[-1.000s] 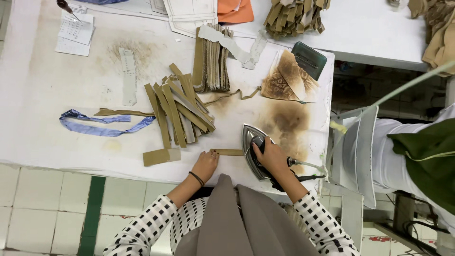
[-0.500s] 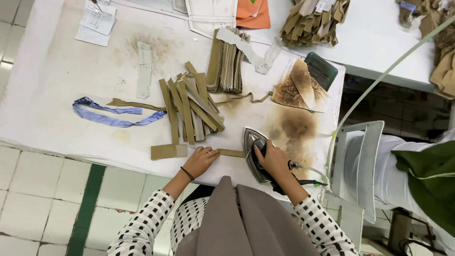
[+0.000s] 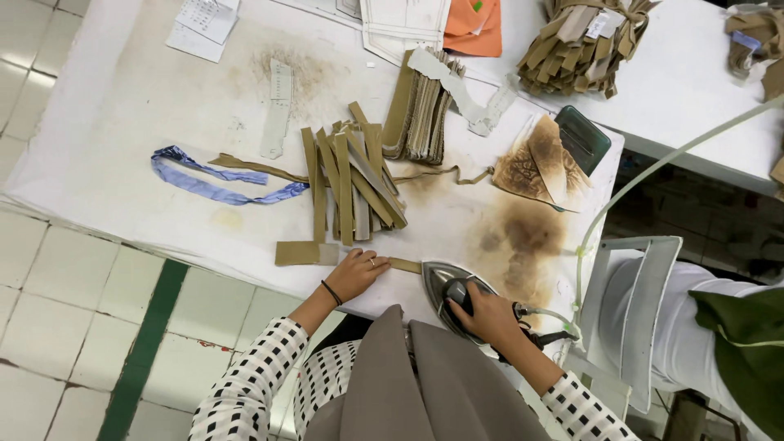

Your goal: The person irons multiple beige fabric strips on a white table. They pick up each strip, fold it, and press it with a steam iron before placing it aside. The process is repeated for several strips throughout the clip.

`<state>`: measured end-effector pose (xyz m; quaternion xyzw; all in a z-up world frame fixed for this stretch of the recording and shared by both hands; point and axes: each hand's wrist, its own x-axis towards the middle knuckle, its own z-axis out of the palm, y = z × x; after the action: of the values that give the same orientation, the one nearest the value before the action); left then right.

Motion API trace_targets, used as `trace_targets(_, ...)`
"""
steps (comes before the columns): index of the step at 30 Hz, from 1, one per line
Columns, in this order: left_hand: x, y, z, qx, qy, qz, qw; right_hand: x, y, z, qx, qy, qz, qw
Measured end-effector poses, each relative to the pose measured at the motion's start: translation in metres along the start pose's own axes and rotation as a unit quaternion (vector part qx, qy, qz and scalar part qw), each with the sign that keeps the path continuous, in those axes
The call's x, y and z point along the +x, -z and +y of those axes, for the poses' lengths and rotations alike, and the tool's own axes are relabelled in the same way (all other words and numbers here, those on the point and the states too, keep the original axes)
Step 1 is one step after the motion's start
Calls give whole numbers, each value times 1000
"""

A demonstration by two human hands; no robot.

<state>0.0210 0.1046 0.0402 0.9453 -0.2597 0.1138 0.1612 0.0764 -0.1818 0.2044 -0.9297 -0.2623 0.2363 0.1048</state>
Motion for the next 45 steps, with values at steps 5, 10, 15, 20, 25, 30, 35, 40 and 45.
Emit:
trace_targets(5,2,8,-3,-14,5,-12,1000,7,-18,15,-35,47,-22,998)
trace_targets(10,1,2,-3,-19,15,-9,1000,16,-2,-1,-44,91,-20,995)
trace_targets(15,3,13,1,-42,75,-28,996,25,-11,1,-53,128,-15,990)
trace_targets(20,-13,9,9,-92,149,-29,984,32,-10,-7,-71,165,-10,984)
trace_targets(25,-33,51,34,-177,271,68,944,50,-14,-19,-90,191,11,977)
trace_targets(30,-63,111,73,-85,458,339,817,70,-7,-36,-67,181,-24,981)
trace_targets(35,-94,108,73,-128,534,310,776,71,-6,-42,-85,195,-29,977)
trace_targets(40,-76,99,68,-61,543,270,793,74,-4,-47,-61,149,-19,987)
trace_targets(45,-36,95,56,-126,425,198,874,60,-3,-34,-81,127,-34,988)
